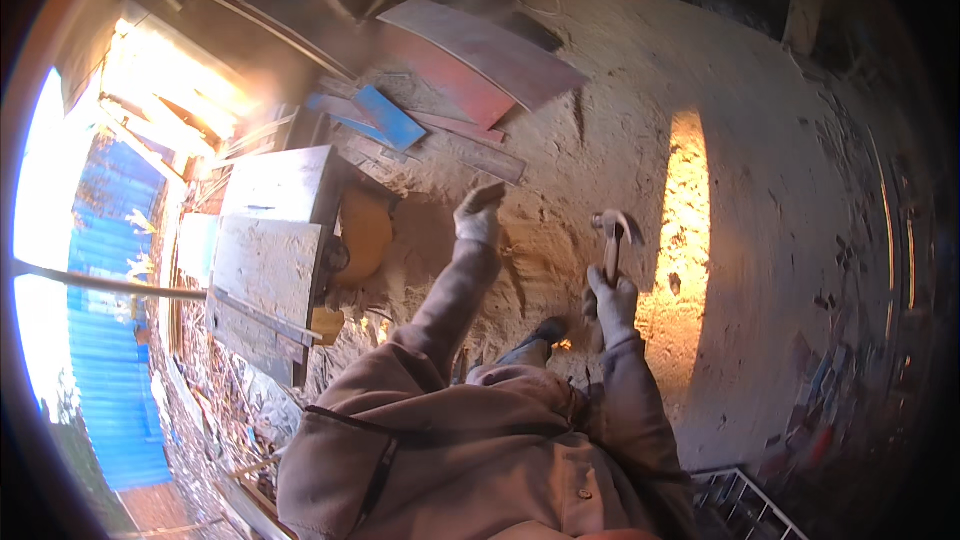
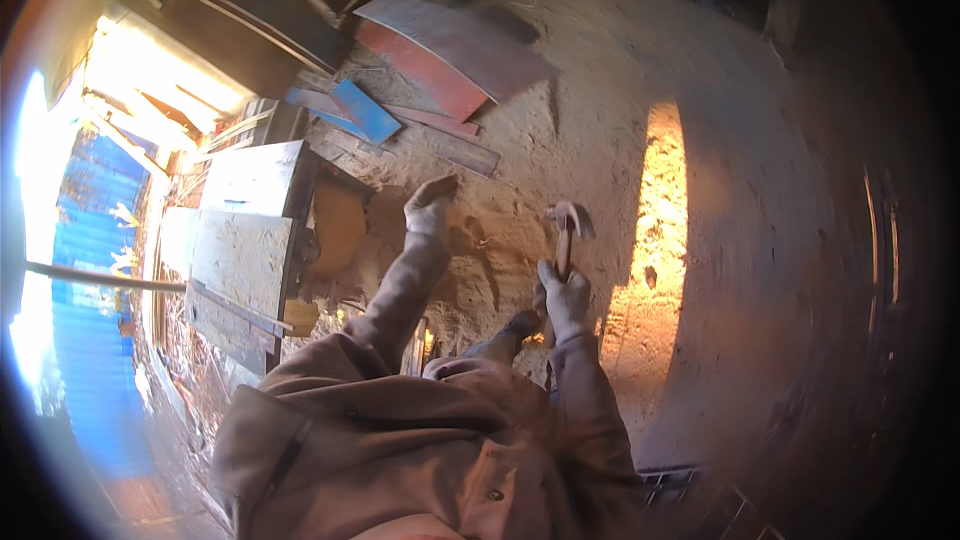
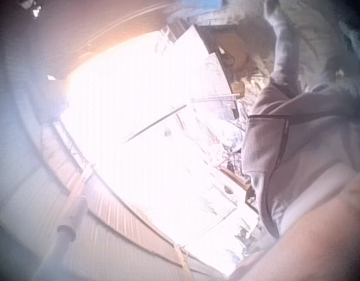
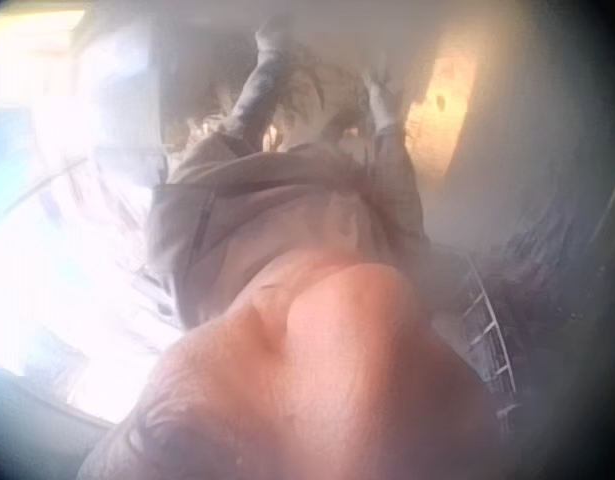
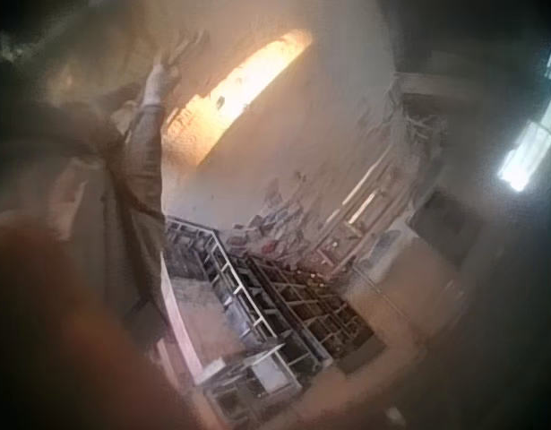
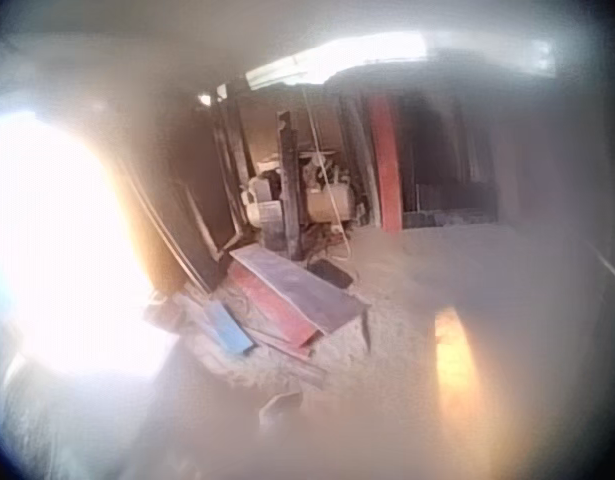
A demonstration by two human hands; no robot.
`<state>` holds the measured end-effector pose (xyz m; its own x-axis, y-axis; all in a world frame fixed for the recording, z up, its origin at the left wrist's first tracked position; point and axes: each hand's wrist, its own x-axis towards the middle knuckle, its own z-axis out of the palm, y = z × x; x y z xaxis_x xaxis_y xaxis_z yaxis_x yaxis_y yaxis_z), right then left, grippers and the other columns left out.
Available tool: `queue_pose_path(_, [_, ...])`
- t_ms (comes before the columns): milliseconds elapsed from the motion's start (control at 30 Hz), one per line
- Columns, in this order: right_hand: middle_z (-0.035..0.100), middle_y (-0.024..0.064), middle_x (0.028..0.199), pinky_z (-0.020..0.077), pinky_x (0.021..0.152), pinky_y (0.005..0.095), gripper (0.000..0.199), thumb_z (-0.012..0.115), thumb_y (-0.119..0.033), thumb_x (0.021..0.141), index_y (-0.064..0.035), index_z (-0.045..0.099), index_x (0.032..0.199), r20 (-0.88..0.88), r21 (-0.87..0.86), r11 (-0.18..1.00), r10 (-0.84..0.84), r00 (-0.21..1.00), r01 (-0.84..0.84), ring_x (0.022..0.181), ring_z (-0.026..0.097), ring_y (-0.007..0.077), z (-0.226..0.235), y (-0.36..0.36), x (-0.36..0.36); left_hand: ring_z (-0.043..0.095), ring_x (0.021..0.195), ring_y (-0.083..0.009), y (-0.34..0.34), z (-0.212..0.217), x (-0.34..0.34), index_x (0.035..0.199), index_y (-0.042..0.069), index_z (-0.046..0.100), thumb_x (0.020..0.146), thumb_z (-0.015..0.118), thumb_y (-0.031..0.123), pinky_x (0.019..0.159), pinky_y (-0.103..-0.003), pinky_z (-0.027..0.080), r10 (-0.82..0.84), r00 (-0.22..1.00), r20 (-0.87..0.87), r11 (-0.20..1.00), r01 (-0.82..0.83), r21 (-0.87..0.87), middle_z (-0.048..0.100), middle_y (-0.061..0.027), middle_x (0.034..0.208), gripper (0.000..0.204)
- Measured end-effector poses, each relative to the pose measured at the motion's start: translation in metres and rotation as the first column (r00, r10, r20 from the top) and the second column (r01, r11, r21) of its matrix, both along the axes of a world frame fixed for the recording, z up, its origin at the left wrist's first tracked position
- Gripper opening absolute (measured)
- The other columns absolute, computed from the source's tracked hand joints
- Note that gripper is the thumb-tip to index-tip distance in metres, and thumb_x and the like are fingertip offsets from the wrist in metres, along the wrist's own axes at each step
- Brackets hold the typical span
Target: The person uses a hammer to strike and pry apart large red wooden panels in a cluttered workshop. They repeatedly lift, flip, and hammer the panels to separate them from underlying structures.
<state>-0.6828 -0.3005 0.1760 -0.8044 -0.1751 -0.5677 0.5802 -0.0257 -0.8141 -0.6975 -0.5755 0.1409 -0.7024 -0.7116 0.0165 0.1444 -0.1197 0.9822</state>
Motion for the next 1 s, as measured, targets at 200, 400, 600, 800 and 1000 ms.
queue_pose_path(200, [0.055,0.0025,0.058,0.0403,0.039,0.0314,0.023,0.071,-0.025,0.093,-0.0080,0.060,0.084,0.117,0.361,0.902,-0.296,0.948,0.237,0.041,0.054,0.0144,-0.055,0.100,0.087,0.070,0.096,-0.0222,0.131,0.102,-0.069,0.101,-0.002,0.074,0.090,0.052,-0.012,0.090,-0.034,0.055,-0.615,0.781,-0.112,0.746,0.530,-0.402,0.075,-0.0140,0.103,0.026])
queue_pose_path(400, [0.054,0.0008,0.062,0.0383,0.039,0.0299,0.026,0.071,-0.029,0.094,-0.0052,0.061,0.089,0.099,0.484,0.595,-0.765,0.636,0.641,0.043,0.050,0.0127,-0.038,0.198,0.222,0.071,0.081,-0.0244,0.305,0.228,-0.064,0.082,0.007,0.070,0.061,0.045,-0.017,0.075,-0.033,0.058,-0.997,-0.058,-0.060,0.027,0.450,-0.893,0.074,-0.0076,0.089,0.041])
queue_pose_path(600, [0.055,0.0013,0.063,0.0390,0.038,0.0298,0.028,0.071,-0.032,0.093,-0.0055,0.060,0.092,0.106,0.457,0.045,-0.994,-0.004,0.888,0.043,0.052,0.0131,-0.056,0.161,0.392,0.066,0.092,-0.0219,0.427,0.306,0.083,0.080,0.014,0.065,0.065,0.063,0.004,0.077,-0.037,0.053,-0.858,-0.445,0.259,-0.188,-0.197,-0.962,0.067,-0.0032,0.088,0.018])
queue_pose_path(800, [0.054,0.0006,0.062,0.0405,0.041,0.0306,0.031,0.067,-0.036,0.097,-0.0082,0.057,0.087,0.236,0.478,-0.168,-0.921,-0.311,0.862,0.047,0.053,0.0129,-0.123,0.067,0.554,0.065,0.091,-0.0225,0.463,0.329,0.279,0.081,0.013,0.065,0.067,0.063,0.005,0.076,-0.037,0.053,-0.355,-0.889,0.289,-0.072,-0.283,-0.957,0.066,-0.0040,0.088,0.017])
queue_pose_path(1000, [0.050,-0.0004,0.060,0.0387,0.041,0.0309,0.031,0.064,-0.035,0.098,-0.0117,0.054,0.080,0.356,0.483,-0.459,-0.676,-0.646,0.746,0.046,0.050,0.0128,-0.152,-0.026,0.654,0.065,0.091,-0.0231,0.485,0.321,0.457,0.082,0.012,0.064,0.068,0.063,0.006,0.076,-0.038,0.053,0.285,-0.948,0.144,-0.055,-0.166,-0.985,0.066,-0.0049,0.089,0.015])
